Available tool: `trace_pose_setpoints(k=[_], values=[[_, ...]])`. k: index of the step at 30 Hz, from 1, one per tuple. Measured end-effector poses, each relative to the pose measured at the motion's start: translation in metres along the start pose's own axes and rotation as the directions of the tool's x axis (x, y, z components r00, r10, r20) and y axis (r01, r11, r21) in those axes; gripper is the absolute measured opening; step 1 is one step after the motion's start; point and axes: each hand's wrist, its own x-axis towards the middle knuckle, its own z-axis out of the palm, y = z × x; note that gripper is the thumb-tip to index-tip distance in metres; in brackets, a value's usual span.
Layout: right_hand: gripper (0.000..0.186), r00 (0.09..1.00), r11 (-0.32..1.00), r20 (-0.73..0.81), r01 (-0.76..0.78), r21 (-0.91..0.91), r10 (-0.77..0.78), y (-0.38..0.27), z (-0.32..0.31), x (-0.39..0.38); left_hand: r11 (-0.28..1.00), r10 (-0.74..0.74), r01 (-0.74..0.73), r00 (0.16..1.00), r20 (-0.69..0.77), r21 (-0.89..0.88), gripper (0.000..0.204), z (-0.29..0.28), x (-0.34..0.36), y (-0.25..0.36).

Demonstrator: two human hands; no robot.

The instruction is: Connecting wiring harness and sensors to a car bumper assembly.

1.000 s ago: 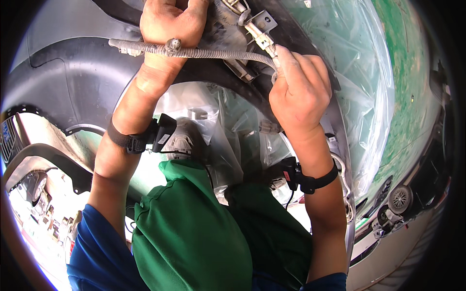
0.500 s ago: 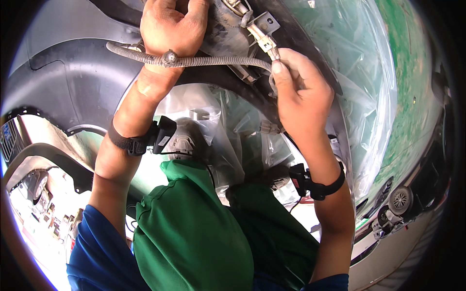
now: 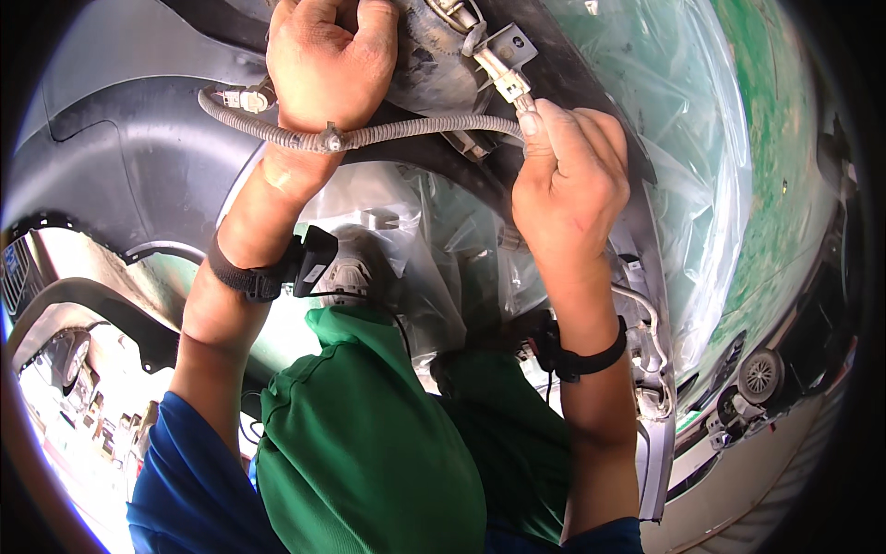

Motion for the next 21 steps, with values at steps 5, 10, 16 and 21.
trace_pose_setpoints(k=[5,10,16,21], values=[[0.007,0.979,0.977,0.0,-0.205,0.054,0.206,-0.011,0.009,-0.002,0.989,0.076,-0.081,0.996,-0.042,-0.12,0.032,0.006,0.0,-0.019],[0.006,0.995,0.995,-0.059,-0.081,-0.052,0.078,-0.006,0.014,0.0,0.997,0.008,-0.014,0.998,-0.066,-0.081,0.032,0.008,-0.002,-0.013],[0.008,0.974,0.969,-0.063,-0.206,0.135,0.216,-0.007,0.02,-0.002,0.999,0.023,-0.021,0.998,-0.061,0.042,0.03,0.009,-0.002,-0.009],[0.007,0.979,0.969,-0.072,-0.173,0.179,0.188,-0.004,0.021,0.003,0.999,-0.022,0.024,0.999,-0.044,0.029,0.027,0.009,0.001,0.005]])
